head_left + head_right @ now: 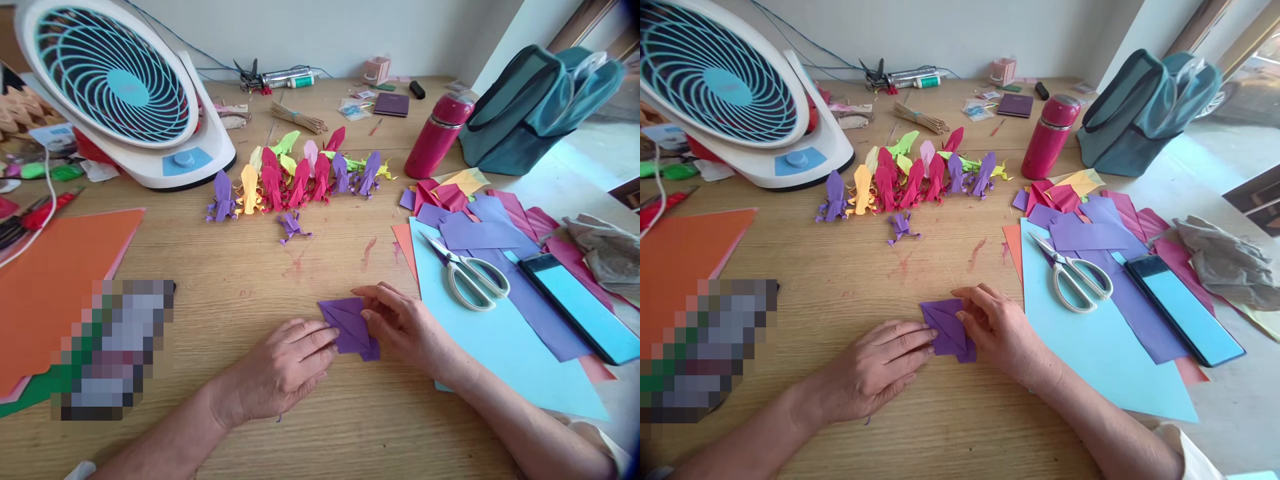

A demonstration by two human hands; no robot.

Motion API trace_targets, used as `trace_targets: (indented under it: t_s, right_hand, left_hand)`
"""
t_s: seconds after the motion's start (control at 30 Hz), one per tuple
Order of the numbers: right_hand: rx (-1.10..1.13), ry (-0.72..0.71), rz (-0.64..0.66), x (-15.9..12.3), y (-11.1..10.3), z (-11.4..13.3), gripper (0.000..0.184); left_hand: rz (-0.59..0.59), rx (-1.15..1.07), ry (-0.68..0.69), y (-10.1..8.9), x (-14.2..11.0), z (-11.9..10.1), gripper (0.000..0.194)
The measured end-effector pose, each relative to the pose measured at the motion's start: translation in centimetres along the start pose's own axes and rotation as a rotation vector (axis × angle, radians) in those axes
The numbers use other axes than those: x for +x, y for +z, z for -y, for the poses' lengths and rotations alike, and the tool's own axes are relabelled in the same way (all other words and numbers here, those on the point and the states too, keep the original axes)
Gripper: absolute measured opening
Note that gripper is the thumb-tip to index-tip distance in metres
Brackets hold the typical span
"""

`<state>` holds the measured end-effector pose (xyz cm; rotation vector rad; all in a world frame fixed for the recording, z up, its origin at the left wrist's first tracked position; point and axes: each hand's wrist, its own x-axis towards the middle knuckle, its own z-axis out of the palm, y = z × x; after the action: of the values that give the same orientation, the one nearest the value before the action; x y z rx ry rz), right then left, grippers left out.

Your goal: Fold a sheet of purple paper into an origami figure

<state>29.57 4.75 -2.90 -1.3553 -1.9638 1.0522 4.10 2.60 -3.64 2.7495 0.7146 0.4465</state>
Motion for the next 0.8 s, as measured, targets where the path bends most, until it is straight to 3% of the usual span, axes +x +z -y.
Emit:
trace_targets:
  t_s: [0.23, 0.5, 0.8]
  right_hand:
    - [0.034, 0.026, 0.017, 0.0, 0.2, -0.3, 0.018]
    - [-0.175, -0.062, 0.044, -0.4, -0.5, -0.2, 0.012]
    - [-0.154, -0.099, 0.120, -0.6, -0.1, 0.9, 0.030]
  left_hand:
    - [0.015, 0.002, 0.012, 0.2, 0.1, 0.4, 0.031]
    - [0.042, 0.085, -0.027, 0.1, 0.3, 0.5, 0.042]
    - [0.004, 0.121, -0.177, -0.3, 0.5, 1.3, 0.046]
